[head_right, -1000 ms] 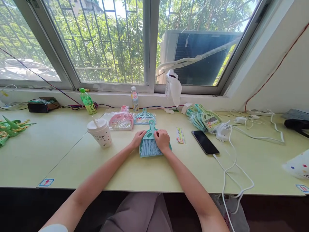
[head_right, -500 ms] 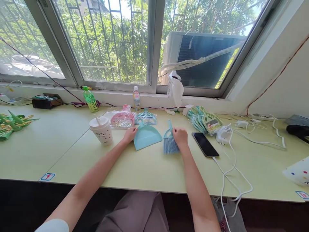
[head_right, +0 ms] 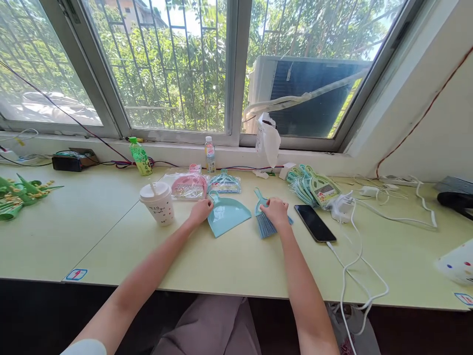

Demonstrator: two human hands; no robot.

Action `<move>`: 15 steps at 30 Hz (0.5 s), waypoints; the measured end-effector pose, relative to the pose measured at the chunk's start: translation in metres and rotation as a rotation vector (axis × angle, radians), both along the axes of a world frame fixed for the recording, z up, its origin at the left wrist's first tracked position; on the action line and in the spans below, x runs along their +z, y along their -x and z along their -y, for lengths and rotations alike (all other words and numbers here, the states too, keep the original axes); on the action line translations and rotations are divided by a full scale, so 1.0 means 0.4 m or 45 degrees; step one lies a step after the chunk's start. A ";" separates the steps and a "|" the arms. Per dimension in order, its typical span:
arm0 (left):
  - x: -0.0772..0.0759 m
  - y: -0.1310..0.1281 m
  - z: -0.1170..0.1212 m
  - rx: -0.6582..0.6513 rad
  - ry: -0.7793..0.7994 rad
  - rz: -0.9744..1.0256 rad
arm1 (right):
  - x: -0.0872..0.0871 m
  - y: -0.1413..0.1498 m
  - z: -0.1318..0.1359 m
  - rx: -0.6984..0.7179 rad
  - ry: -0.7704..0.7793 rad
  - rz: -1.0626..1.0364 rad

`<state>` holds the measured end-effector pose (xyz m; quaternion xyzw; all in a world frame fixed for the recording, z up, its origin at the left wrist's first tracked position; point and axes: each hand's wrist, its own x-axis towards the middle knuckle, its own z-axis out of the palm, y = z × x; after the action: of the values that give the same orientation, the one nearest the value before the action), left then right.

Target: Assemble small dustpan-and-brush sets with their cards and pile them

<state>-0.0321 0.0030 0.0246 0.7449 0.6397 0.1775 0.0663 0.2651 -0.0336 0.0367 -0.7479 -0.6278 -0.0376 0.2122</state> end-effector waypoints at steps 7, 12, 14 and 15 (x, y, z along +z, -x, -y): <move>0.001 -0.057 0.055 -0.770 0.024 0.088 | 0.031 0.097 0.039 0.529 -0.040 0.151; -0.007 -0.058 0.059 -0.902 -0.416 -0.108 | -0.003 0.158 0.042 0.623 0.012 0.231; -0.010 -0.051 0.050 -0.920 -0.497 -0.142 | -0.009 0.162 0.038 0.653 0.016 0.170; -0.012 -0.048 0.044 -0.931 -0.504 -0.149 | -0.011 0.162 0.036 0.669 0.015 0.137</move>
<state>-0.0130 -0.0148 0.0198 0.9301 0.2893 0.2191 -0.0560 0.2003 -0.0480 0.0324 -0.5574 -0.8111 -0.0171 0.1766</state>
